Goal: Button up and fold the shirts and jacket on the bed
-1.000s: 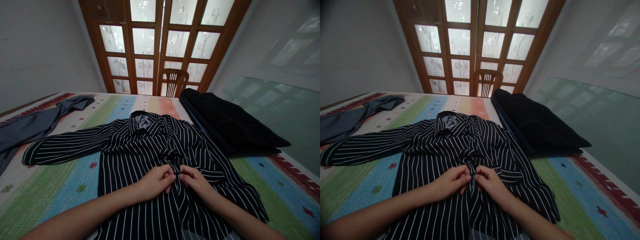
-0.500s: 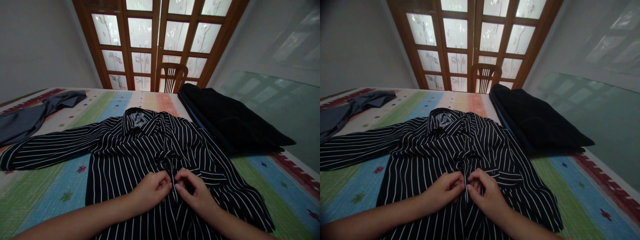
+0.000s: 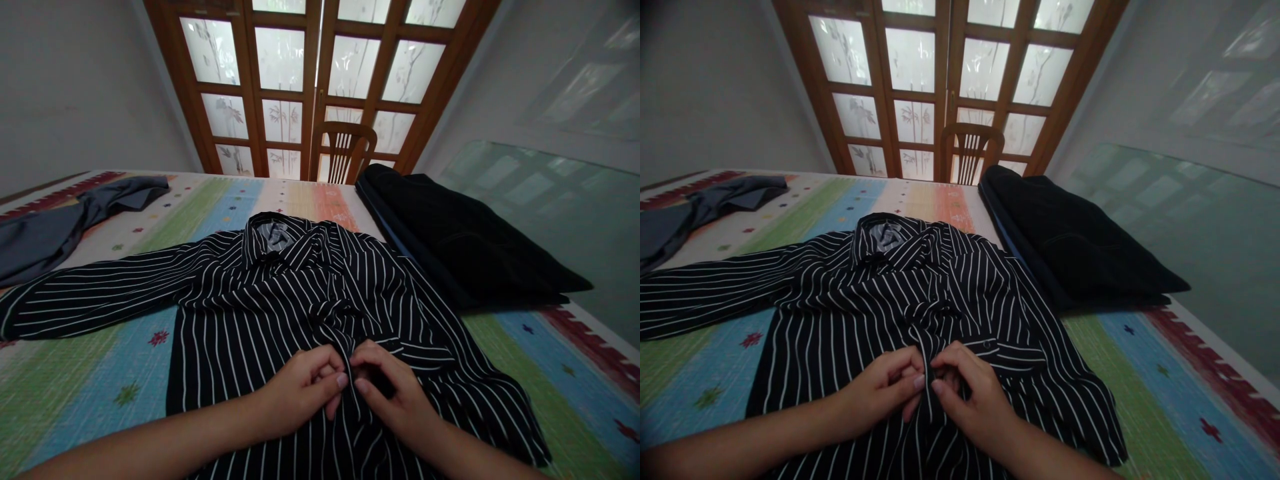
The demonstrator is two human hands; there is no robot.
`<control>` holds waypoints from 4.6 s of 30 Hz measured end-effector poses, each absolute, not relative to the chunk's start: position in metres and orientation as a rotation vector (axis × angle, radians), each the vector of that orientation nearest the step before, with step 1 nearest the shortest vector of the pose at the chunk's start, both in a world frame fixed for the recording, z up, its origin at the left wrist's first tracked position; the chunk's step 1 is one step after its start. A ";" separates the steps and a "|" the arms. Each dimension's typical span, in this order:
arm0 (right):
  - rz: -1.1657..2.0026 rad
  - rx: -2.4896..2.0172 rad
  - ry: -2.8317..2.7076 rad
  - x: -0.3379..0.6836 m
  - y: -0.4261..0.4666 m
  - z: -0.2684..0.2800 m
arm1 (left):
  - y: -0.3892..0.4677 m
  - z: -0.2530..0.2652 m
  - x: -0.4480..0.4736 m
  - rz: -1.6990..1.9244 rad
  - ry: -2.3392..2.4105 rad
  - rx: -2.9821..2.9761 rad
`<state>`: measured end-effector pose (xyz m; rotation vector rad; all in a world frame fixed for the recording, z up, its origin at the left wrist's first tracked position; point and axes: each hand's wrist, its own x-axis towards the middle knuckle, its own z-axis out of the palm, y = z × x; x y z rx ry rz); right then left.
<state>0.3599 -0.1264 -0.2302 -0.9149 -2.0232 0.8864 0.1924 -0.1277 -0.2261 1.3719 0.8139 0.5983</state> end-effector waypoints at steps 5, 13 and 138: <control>0.857 -0.901 -2.017 0.360 -0.126 -0.230 | -0.130 -0.219 0.193 0.625 0.798 1.353; 0.869 -0.875 -2.028 0.361 -0.129 -0.229 | -0.128 -0.222 0.195 0.591 0.882 1.379; 0.875 -0.986 -2.184 0.357 -0.129 -0.229 | -0.126 -0.221 0.194 0.525 0.951 1.442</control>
